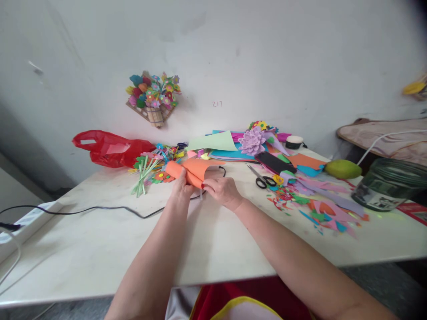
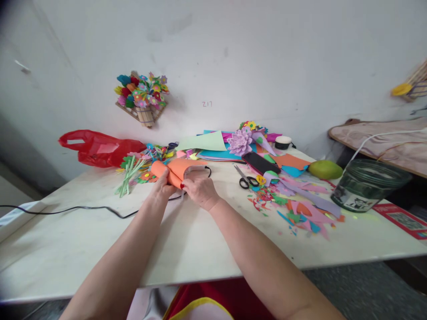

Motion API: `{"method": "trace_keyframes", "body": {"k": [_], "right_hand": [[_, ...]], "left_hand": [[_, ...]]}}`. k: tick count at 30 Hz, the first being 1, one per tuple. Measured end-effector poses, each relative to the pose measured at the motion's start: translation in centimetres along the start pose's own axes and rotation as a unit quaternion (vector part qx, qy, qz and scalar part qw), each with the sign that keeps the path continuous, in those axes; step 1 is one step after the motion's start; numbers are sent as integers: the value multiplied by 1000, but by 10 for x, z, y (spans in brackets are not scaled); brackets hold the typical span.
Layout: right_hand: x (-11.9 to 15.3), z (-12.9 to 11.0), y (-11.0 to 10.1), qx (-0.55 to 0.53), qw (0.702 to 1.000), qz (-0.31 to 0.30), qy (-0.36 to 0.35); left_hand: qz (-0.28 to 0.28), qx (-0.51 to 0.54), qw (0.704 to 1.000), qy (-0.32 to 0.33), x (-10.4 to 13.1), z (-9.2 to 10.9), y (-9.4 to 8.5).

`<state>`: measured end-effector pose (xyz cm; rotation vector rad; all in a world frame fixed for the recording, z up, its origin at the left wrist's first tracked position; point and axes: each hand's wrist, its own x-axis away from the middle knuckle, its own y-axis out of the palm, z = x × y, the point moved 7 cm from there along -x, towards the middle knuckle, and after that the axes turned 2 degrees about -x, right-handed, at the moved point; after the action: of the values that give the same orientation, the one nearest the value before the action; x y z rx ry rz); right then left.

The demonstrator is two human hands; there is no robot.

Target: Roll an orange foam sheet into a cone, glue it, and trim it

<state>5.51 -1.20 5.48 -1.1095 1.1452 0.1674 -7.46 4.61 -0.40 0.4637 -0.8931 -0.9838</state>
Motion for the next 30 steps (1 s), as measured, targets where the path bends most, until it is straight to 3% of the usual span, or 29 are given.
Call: {"method": "trace_keyframes", "body": {"k": [5,10,16,23,30], "right_hand": [[5,8,-5,-48,997,28,46],[6,7,-9,-45,997,55,28],[5,3,-6,-42,998,31,19],[6,7,6,-54,994,-23,91],[9,21,17,-40,979,-44,195]], "left_hand": [[2,18,1000,-18,5,-1,1],[-15,38,999,1,0,3,1],[-33,34,999,7,-2,3,2],[-42,24,998,32,5,1,7],[-78,32,990,110,5,5,14]]}}
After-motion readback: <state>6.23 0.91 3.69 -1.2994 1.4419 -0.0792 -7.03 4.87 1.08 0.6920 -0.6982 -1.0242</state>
